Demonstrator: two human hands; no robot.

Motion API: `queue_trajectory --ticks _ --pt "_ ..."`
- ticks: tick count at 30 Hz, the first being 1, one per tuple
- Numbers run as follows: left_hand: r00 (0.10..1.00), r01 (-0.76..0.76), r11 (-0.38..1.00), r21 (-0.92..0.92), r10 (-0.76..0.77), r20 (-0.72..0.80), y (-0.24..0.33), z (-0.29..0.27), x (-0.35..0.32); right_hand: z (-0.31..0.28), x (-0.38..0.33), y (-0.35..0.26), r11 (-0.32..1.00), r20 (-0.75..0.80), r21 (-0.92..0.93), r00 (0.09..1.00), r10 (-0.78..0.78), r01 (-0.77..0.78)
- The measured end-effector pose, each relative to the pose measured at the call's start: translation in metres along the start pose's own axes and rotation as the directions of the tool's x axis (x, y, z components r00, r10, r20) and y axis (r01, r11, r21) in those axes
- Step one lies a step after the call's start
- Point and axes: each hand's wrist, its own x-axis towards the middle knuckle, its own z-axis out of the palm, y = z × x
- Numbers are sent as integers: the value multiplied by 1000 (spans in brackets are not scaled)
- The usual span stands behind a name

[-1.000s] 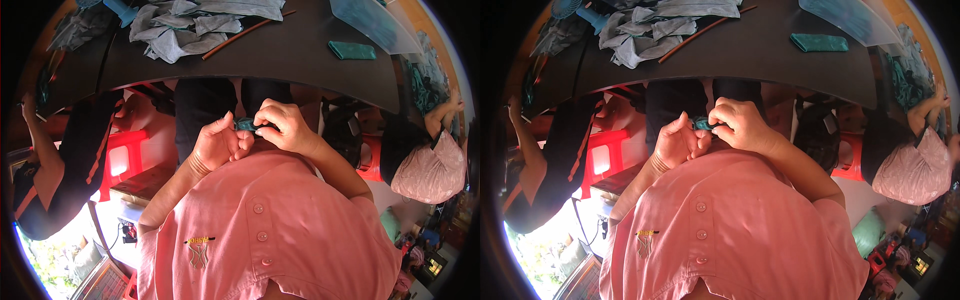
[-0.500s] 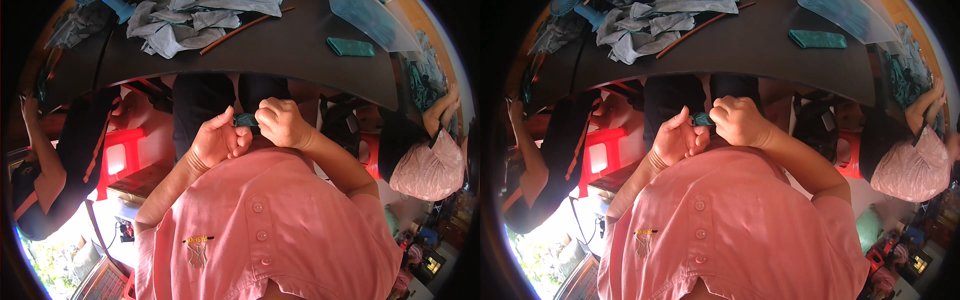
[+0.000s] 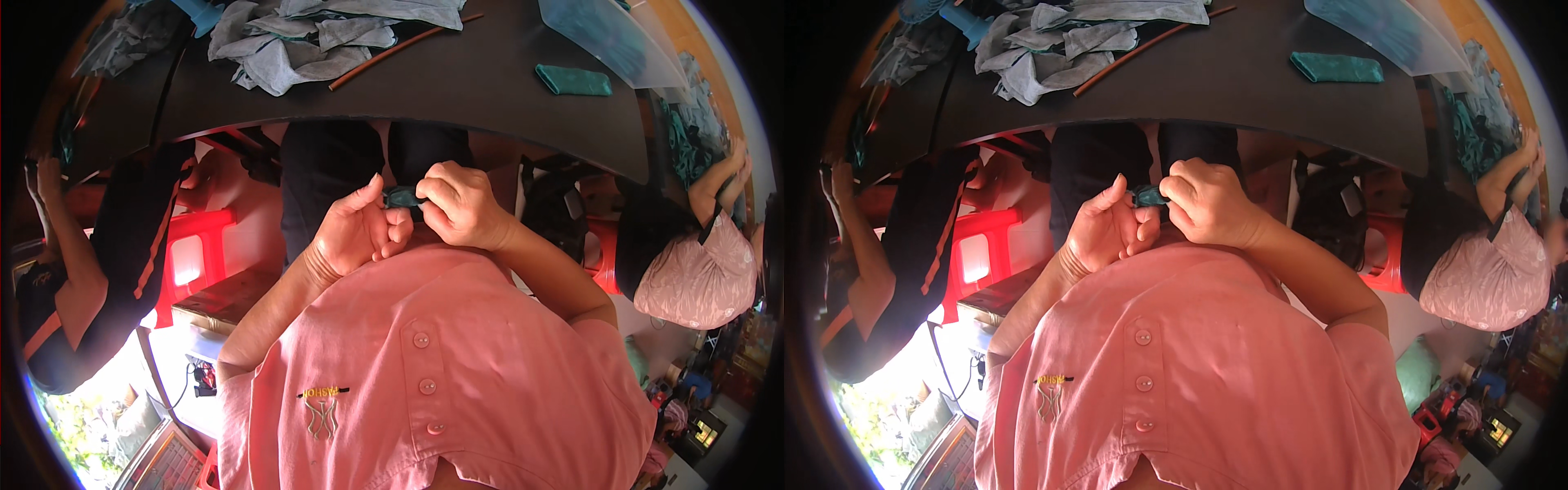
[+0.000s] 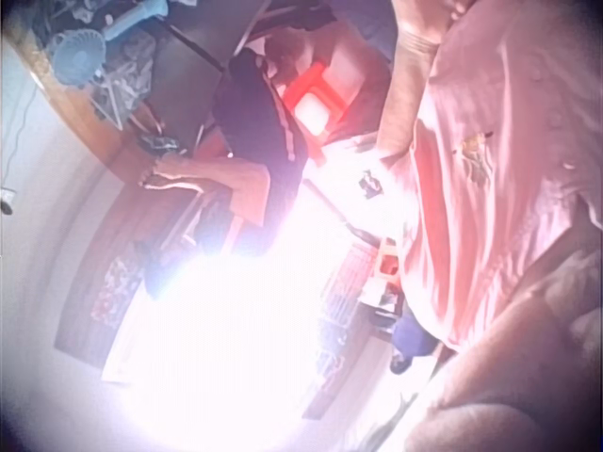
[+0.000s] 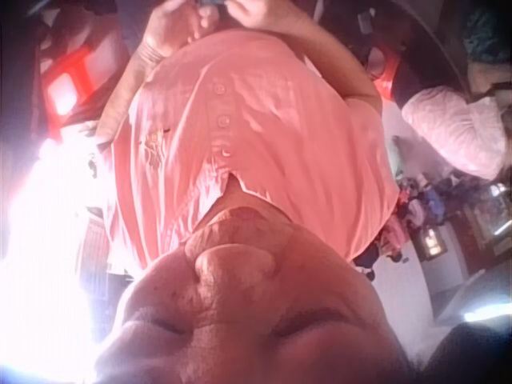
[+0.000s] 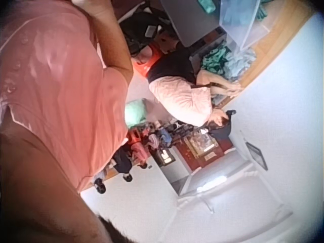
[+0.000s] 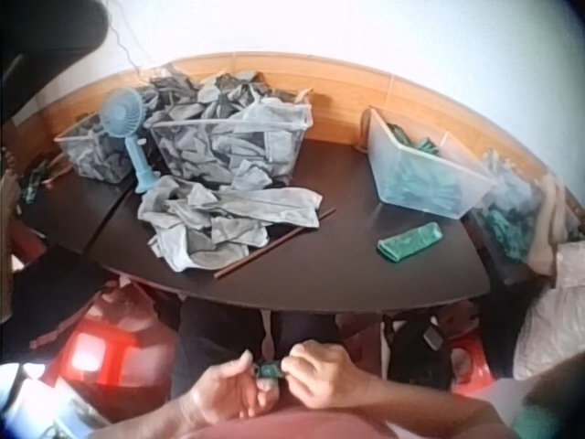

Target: The person takes fabric strips from the table and turns them inside out by hand.

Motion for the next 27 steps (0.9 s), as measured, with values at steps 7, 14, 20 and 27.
queue_trajectory --ticks 7,14,20,27 --pt "998 32 998 50 -30 -55 1 5 1 13 -6 8 992 13 -113 998 59 -57" --pt "976 147 988 -43 -151 -157 6 9 -1 -2 -7 4 989 69 93 992 108 -114" --pt "948 128 965 229 -51 -314 1 9 0 -20 -18 -8 961 152 213 977 146 -177" --pt "903 -99 912 399 251 -349 5 0 -11 -37 -37 -7 877 228 268 911 344 -399"
